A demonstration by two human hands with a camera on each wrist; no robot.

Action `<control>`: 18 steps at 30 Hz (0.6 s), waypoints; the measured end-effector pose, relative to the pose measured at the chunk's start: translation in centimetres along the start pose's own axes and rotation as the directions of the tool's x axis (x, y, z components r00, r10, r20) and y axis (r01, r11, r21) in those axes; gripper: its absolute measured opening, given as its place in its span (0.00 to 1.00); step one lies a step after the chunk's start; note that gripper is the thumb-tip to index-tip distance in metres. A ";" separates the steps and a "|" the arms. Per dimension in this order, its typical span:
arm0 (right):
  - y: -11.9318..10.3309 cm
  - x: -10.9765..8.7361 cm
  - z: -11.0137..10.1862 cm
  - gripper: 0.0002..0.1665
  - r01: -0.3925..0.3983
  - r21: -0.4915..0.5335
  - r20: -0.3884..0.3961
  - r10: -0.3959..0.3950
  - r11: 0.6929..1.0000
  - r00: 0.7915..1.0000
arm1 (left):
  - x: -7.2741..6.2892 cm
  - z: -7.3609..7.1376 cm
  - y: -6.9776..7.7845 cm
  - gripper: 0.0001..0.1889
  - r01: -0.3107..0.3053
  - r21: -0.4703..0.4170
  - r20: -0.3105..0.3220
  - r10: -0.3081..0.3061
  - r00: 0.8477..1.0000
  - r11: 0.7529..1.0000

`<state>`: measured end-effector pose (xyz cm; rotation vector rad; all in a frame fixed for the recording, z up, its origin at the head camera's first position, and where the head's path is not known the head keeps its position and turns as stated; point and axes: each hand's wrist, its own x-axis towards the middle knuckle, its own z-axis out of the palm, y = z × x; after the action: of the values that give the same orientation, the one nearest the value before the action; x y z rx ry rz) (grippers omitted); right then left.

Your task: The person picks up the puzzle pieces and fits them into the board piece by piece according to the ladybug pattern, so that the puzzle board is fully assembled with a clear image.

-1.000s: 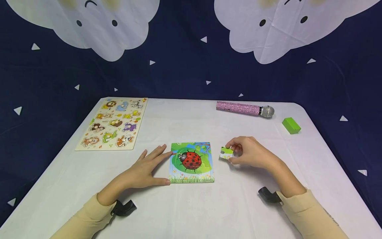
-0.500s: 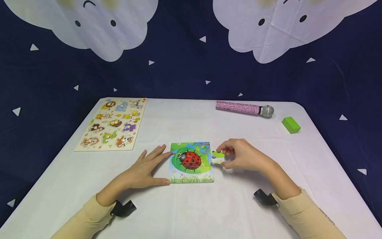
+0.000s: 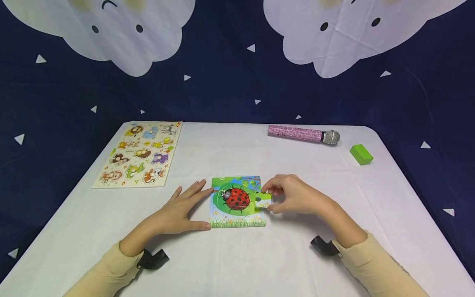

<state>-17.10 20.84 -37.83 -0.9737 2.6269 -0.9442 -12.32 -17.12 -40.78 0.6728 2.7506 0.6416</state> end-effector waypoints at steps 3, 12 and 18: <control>-0.2 0.2 0.3 0.22 0.007 0.009 0.024 -0.007 1.000 1.000 | 0.0 0.0 0.0 0.54 0.000 -0.004 -0.001 0.000 1.000 1.000; -0.6 0.7 1.3 0.21 0.050 0.024 0.071 -0.051 0.998 0.996 | 0.0 0.0 0.0 0.54 0.002 -0.001 0.005 -0.002 1.000 1.000; -0.8 0.9 1.7 0.21 0.056 0.036 0.094 -0.059 0.998 0.994 | 0.0 -0.1 0.1 0.53 0.001 -0.006 0.000 -0.001 1.000 1.000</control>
<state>-16.72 18.90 -38.63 -1.0642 2.5096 -0.9280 -12.29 -17.10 -40.62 0.6698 2.7476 0.6491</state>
